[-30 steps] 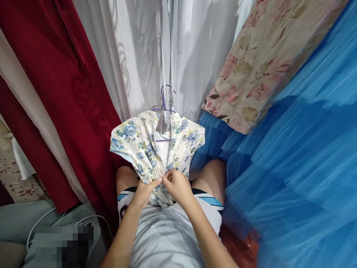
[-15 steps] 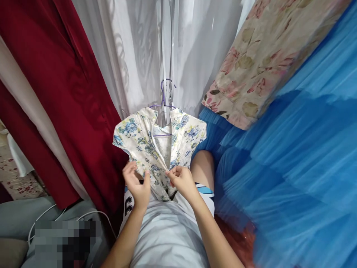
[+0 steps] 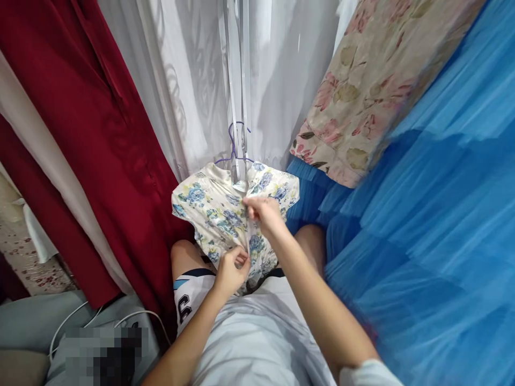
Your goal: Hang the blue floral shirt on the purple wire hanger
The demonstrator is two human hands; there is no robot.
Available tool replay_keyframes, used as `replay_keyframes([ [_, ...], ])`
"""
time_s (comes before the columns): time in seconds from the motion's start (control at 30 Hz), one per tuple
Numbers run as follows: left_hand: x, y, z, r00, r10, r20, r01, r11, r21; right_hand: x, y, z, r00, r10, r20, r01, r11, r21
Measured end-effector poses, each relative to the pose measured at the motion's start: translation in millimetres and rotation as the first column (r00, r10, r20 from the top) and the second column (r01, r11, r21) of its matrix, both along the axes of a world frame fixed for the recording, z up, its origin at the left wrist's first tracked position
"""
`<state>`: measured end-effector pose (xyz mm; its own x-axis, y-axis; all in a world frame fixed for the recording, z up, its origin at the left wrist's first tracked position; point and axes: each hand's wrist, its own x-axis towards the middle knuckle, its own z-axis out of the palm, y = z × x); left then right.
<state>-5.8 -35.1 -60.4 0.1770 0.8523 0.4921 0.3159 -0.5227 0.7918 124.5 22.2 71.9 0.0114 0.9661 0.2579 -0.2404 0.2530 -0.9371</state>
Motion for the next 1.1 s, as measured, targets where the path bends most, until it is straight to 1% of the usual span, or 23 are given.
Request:
replay_keyframes([
  [0.1, -1.0, 7.0, -3.7, 0.995, -0.028, -0.100, 0.029, 1.000, 0.003, -2.3, 34.5, 48.9, 0.996, -0.025, -0.087, 0.024, 1.000, -0.011],
  [0.13, -2.1, 9.4, -5.5, 0.993, -0.029, -0.110, 0.029, 1.000, -0.002, -4.2, 40.8, 60.1, 0.995, -0.015, -0.098, 0.014, 1.000, -0.019],
  [0.17, -3.4, 11.6, -7.4, 0.994, -0.030, -0.110, 0.029, 1.000, -0.008, -6.4, 44.1, 67.5, 0.995, -0.013, -0.100, 0.011, 1.000, -0.015],
  [0.23, -6.6, 14.9, -9.6, 0.997, -0.017, -0.070, 0.015, 1.000, -0.019, -11.1, 42.6, 70.7, 0.996, -0.023, -0.083, 0.026, 0.999, 0.038],
  [0.3, -9.9, 17.5, -5.1, 0.999, 0.034, 0.019, -0.034, 0.999, 0.010, -14.9, 33.8, 62.5, 0.995, -0.082, -0.050, 0.088, 0.989, 0.123],
  [0.33, -11.5, 19.2, 1.7, 0.994, 0.076, 0.081, -0.081, 0.995, 0.053, -16.2, 28.2, 56.7, 0.992, -0.120, -0.028, 0.123, 0.979, 0.164],
  [0.37, -13.0, 21.7, 12.1, 0.982, 0.120, 0.149, -0.137, 0.984, 0.114, -17.1, 22.5, 50.9, 0.987, -0.161, -0.001, 0.158, 0.967, 0.198],
  [0.43, -15.9, 30.3, 43.0, 0.947, 0.179, 0.266, -0.251, 0.930, 0.270, -17.9, 12.1, 42.5, 0.969, -0.239, 0.063, 0.216, 0.941, 0.260],
  [0.47, -17.3, 36.5, 61.8, 0.942, 0.180, 0.285, -0.276, 0.896, 0.347, -18.0, 7.6, 40.6, 0.958, -0.271, 0.093, 0.234, 0.928, 0.290],
  [0.5, -18.4, 43.7, 81.3, 0.948, 0.156, 0.276, -0.265, 0.868, 0.419, -18.0, 3.8, 40.2, 0.948, -0.296, 0.119, 0.247, 0.916, 0.317],
  [0.57, -19.0, 58.5, 117.3, 0.983, 0.101, 0.156, -0.168, 0.846, 0.506, -17.2, -1.3, 42.5, 0.932, -0.326, 0.160, 0.253, 0.898, 0.360],
  [0.6, -18.2, 64.6, 132.0, 0.992, 0.097, 0.083, -0.127, 0.839, 0.529, -16.5, -2.4, 44.2, 0.928, -0.334, 0.168, 0.251, 0.889, 0.383],
  [0.67, -13.6, 71.4, 153.7, 0.991, 0.133, 0.001, -0.112, 0.832, 0.543, -14.7, -1.4, 46.3, 0.921, -0.360, 0.146, 0.267, 0.859, 0.437],
  [0.73, -6.6, 71.1, 166.8, 0.985, 0.167, -0.032, -0.121, 0.822, 0.557, -13.1, 2.7, 45.2, 0.917, -0.387, 0.101, 0.293, 0.823, 0.487],
  [0.8, -0.8, 68.3, 175.3, 0.974, 0.213, -0.076, -0.135, 0.818, 0.559, -11.9, 6.9, 41.5, 0.913, -0.403, 0.066, 0.315, 0.797, 0.514],
  [0.9, -2.8, 68.2, 184.0, 0.929, 0.305, -0.211, -0.163, 0.847, 0.506, -10.1, 8.5, 36.8, 0.908, -0.414, 0.069, 0.316, 0.783, 0.535],
  [0.93, -6.7, 69.6, 185.9, 0.917, 0.303, -0.260, -0.144, 0.857, 0.494, -9.6, 7.9, 36.4, 0.903, -0.421, 0.082, 0.313, 0.778, 0.544],
  [1.0, -15.9, 73.0, 187.6, 0.916, 0.249, -0.315, -0.060, 0.862, 0.504, -9.9, 7.0, 37.3, 0.897, -0.424, 0.123, 0.288, 0.774, 0.564],
  [1.07, -21.3, 75.8, 187.3, 0.935, 0.195, -0.298, -0.001, 0.839, 0.544, -13.0, 9.3, 38.0, 0.895, -0.423, 0.142, 0.282, 0.783, 0.555],
  [1.1, -21.2, 76.9, 187.2, 0.945, 0.190, -0.265, -0.009, 0.827, 0.562, -15.6, 12.2, 37.1, 0.896, -0.420, 0.145, 0.289, 0.799, 0.527],
])
